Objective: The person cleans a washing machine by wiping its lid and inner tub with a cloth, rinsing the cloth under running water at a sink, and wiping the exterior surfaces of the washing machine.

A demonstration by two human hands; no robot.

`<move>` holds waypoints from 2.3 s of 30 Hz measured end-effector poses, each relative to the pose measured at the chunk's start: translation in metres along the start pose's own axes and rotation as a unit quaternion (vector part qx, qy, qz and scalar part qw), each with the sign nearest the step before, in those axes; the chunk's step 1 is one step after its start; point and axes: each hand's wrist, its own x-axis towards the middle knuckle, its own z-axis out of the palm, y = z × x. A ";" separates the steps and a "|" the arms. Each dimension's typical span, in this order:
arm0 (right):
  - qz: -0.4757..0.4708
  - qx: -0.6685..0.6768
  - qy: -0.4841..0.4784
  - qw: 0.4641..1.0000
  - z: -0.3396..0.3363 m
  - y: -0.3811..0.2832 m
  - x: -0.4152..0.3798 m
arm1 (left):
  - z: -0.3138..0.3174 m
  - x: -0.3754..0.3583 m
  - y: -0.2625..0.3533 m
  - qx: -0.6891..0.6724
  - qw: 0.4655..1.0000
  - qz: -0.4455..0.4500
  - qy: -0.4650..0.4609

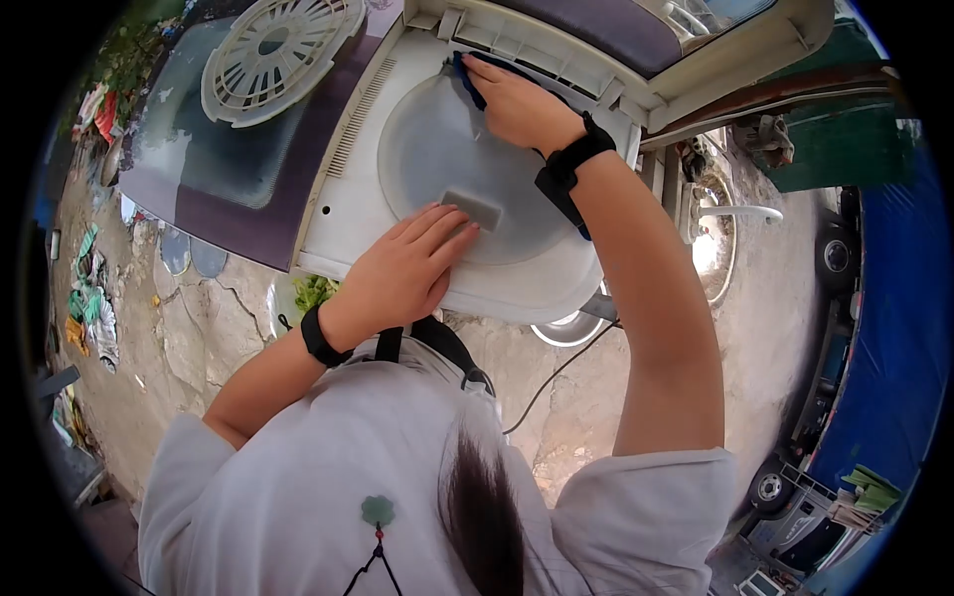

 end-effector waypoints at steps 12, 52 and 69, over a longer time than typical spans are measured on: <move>0.180 0.186 -0.101 0.961 -0.053 0.038 -0.109 | 0.001 0.002 -0.001 0.007 1.000 0.004 0.009; 0.041 0.044 0.076 0.995 0.028 -0.023 -0.005 | 0.003 0.003 -0.002 0.006 1.000 0.013 -0.008; 0.017 0.158 0.000 0.987 -0.019 -0.051 -0.097 | 0.006 -0.013 -0.006 -0.002 0.997 0.049 0.066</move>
